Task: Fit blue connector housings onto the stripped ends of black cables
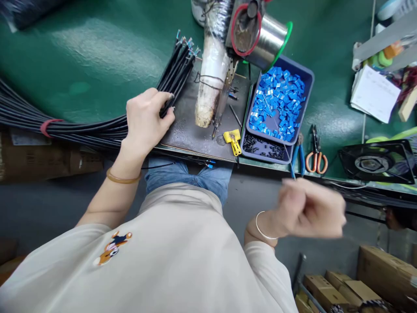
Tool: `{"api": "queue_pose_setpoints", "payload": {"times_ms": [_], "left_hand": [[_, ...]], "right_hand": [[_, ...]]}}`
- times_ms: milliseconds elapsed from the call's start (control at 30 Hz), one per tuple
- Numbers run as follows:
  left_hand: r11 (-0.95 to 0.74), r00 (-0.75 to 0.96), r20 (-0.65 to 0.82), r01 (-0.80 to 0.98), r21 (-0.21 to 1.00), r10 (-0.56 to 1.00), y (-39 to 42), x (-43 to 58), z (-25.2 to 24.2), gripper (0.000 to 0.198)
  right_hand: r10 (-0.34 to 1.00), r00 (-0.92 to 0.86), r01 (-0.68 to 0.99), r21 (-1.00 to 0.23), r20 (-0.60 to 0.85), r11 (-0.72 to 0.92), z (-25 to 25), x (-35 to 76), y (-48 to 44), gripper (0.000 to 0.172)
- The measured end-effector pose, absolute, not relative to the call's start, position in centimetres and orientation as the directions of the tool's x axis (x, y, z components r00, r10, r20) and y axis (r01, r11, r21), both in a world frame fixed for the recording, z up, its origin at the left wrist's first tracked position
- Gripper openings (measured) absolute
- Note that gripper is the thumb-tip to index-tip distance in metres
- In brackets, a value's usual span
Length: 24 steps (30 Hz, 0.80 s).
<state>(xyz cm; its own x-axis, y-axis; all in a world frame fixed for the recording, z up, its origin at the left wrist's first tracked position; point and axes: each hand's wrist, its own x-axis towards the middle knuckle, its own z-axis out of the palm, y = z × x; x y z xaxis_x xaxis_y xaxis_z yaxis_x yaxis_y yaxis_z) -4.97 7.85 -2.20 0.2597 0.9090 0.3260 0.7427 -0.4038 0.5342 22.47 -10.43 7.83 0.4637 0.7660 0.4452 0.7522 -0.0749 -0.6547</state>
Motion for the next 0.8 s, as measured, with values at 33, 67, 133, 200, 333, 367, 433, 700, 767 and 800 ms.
{"api": "queue_pose_setpoints", "payload": {"times_ms": [33, 67, 133, 200, 333, 367, 433, 700, 767, 800], "left_hand": [[-0.423, 0.283, 0.329, 0.739, 0.524, 0.901, 7.4, -5.2, -2.0, 0.021], [-0.438, 0.302, 0.328, 0.739, 0.512, 0.895, 6.9, -5.3, -1.8, 0.022], [-0.455, 0.325, 0.331, 0.744, 0.488, 0.886, 6.0, -5.5, -1.5, 0.024], [-0.466, 0.337, 0.336, 0.753, 0.465, 0.88, 5.6, -5.3, -1.3, 0.023], [-0.472, 0.34, 0.349, 0.768, 0.433, 0.873, 5.3, -4.8, -1.5, 0.022], [-0.475, 0.339, 0.355, 0.766, 0.434, 0.871, 5.2, -4.7, -1.5, 0.022], [-0.493, 0.353, 0.362, 0.746, 0.447, 0.862, 4.8, -4.7, -1.2, 0.022], [-0.462, 0.883, 0.122, 0.115, 0.879, 0.453, 1.6, -4.1, 2.5, 0.016], [-0.199, 0.987, 0.094, -0.066, 0.978, 0.133, 1.0, -3.3, 2.9, 0.017], [-0.08, 0.994, 0.092, -0.087, 0.993, 0.057, 0.7, -2.8, 2.8, 0.017]], "right_hand": [[0.695, 0.467, 0.799, -0.597, 0.547, -0.067, 7.3, 23.1, -9.6, 0.036], [0.691, 0.389, 0.883, -0.462, 0.609, -0.09, 6.7, 24.1, -8.6, 0.03], [0.819, 0.232, 0.967, -0.218, 0.525, -0.134, 5.2, 26.4, -6.7, 0.025], [0.884, 0.139, 0.989, -0.109, 0.445, -0.1, 3.6, 28.9, -5.3, 0.026], [0.909, 0.158, 0.985, -0.124, 0.385, -0.119, 1.0, 31.9, -3.9, 0.019], [0.91, 0.163, 0.983, -0.146, 0.381, -0.116, 0.7, 32.1, -3.6, 0.017], [0.912, 0.184, 0.973, -0.197, 0.367, -0.117, 0.2, 32.2, -3.3, 0.014], [0.866, 0.341, 0.917, -0.335, 0.367, -0.219, 1.2, 30.3, -3.5, 0.018], [0.826, 0.369, 0.874, -0.462, 0.427, -0.151, 2.3, 28.6, -4.2, 0.015], [0.787, 0.395, 0.835, -0.543, 0.474, -0.091, 2.9, 27.5, -4.7, 0.011]]}}
